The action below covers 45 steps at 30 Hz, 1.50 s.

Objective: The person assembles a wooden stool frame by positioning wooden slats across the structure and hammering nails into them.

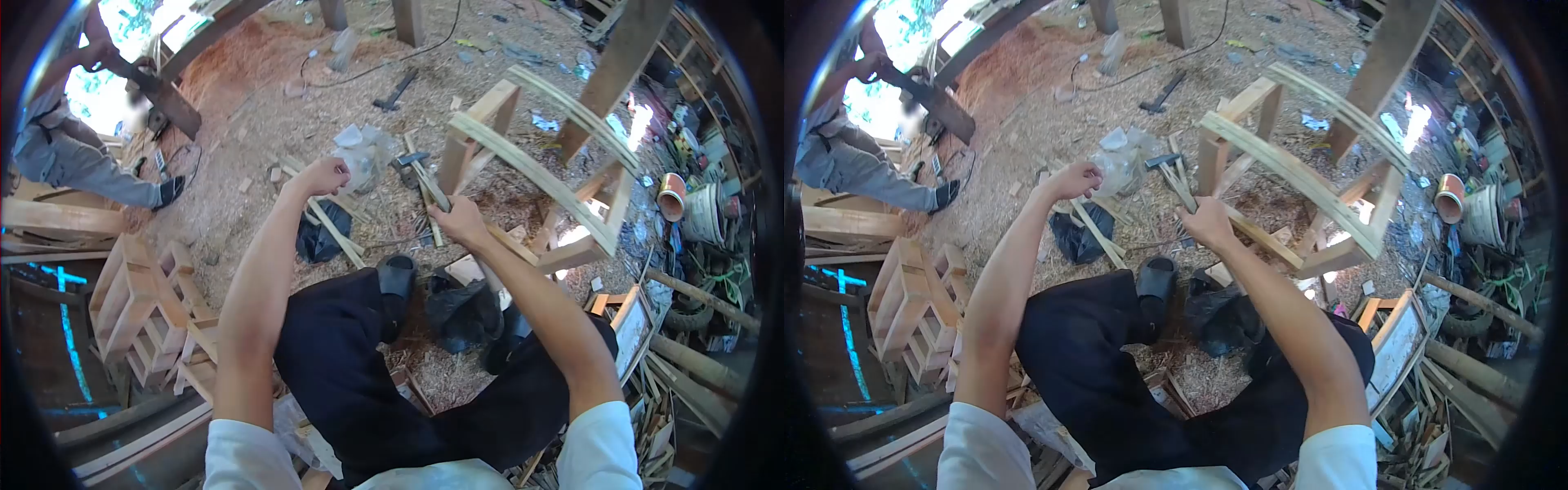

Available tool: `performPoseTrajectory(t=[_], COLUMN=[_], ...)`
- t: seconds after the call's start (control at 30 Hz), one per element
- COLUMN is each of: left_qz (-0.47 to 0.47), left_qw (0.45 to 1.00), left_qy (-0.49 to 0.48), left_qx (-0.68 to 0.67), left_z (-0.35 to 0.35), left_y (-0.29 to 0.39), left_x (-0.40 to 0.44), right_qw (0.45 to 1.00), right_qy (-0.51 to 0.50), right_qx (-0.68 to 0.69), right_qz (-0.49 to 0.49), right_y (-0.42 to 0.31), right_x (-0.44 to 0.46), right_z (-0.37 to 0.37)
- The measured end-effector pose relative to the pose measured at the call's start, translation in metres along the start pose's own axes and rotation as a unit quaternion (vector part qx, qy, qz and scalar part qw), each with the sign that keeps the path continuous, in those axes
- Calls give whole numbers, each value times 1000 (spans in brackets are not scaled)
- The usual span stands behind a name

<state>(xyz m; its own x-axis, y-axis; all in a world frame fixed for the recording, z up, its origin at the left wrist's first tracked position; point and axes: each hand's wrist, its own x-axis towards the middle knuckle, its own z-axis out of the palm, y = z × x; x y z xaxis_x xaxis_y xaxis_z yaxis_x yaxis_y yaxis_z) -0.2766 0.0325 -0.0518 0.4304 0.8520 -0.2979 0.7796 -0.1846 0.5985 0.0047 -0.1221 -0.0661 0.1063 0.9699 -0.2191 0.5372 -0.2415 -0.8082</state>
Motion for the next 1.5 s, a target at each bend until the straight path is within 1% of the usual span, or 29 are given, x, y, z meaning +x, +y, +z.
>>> performPoseTrajectory(t=[0.03, 0.07, 0.13, 0.17, 0.2, 0.23, 0.3, 0.33, 0.37, 0.43, 0.5, 0.57, 0.6, 0.63, 0.7, 0.73, 0.8, 0.83, 0.9, 0.97, 1.0, 1.07, 1.13, 1.23, 1.27, 1.37, 1.4, 1.47, 1.5], left_qz=[2, -6, 45, 37, 41, 47, 46, 53, 51, 101, 103, 108, 122, 122, 167, 171, 216, 232, 243, 286, 300, 343, 324, 368, 367, 433, 446, 506, 513], left_qw=[998, 998, 979, 981, 984, 986, 982, 976, 977, 967, 961, 945, 940, 941, 928, 927, 929, 926, 922, 932, 929, 913, 936, 922, 924, 891, 884, 847, 842], left_qy=[-19, -25, 51, 45, 20, -4, -32, -52, -63, -44, -69, -46, -17, -20, 13, 16, 43, 51, 32, 67, 58, 62, 91, 109, 101, 133, 138, 156, 156], left_qx=[55, 50, 190, 186, 172, 158, 179, 204, 200, 228, 246, 307, 318, 315, 333, 334, 296, 294, 300, 212, 208, 211, 101, 56, 39, 8, 15, 46, 54], left_z=[3, 9, 25, 35, 50, 60, 85, 97, 110, 132, 149, 159, 163, 165, 165, 162, 155, 149, 136, 129, 120, 97, 76, 43, 34, 20, 18, 20, 25], left_y=[-14, -28, -63, -82, -107, -124, -152, -161, -169, -180, -190, -189, -191, -193, -193, -192, -183, -175, -157, -142, -126, -85, -47, 22, 48, 121, 145, 192, 210], left_x=[2, 1, -2, -5, -6, -8, -17, -20, -25, -30, -27, -22, -20, -18, -15, -14, -9, -7, -2, 10, 12, 13, 13, 11, 8, -2, -6, -14, -18], right_qw=[995, 993, 993, 994, 991, 990, 975, 991, 990, 987, 989, 981, 981, 980, 980, 980, 985, 988, 977, 985, 989, 962, 966, 970, 972, 972, 972, 971, 970], right_qy=[-26, -63, -75, -79, -105, -113, -106, -90, -95, -109, -108, -143, -155, -156, -150, -145, -141, -123, -157, -132, -98, -74, -37, 1, 25, 84, 101, 121, 127], right_qx=[-92, -97, -84, -69, -7, -8, 153, 87, 88, 74, 57, 23, 1, 0, 19, 18, 63, 57, 42, -5, -13, 214, 222, 229, 218, 214, 208, 191, 197], right_qz=[-2, 15, 24, 29, 83, 87, 120, 54, 64, 89, 87, 126, 116, 120, 132, 131, 73, 72, 136, 109, 110, 154, 130, 79, 80, 49, 51, 76, 70], right_y=[1, 6, 15, 20, 21, 27, 60, 89, 91, 88, 91, 89, 93, 99, 105, 105, 105, 100, 88, 69, 56, 27, 13, -18, -32, -43, -46, -48, -35], right_x=[5, 18, 39, 47, 53, 59, 69, 78, 76, 69, 64, 60, 61, 61, 60, 62, 66, 69, 74, 77, 72, 63, 58, 36, 21, -10, -27, -61, -73], right_z=[9, 19, 47, 61, 77, 98, 154, 185, 199, 228, 252, 263, 272, 275, 276, 273, 256, 244, 213, 175, 154, 110, 65, 0, -23, -76, -95, -135, -147])
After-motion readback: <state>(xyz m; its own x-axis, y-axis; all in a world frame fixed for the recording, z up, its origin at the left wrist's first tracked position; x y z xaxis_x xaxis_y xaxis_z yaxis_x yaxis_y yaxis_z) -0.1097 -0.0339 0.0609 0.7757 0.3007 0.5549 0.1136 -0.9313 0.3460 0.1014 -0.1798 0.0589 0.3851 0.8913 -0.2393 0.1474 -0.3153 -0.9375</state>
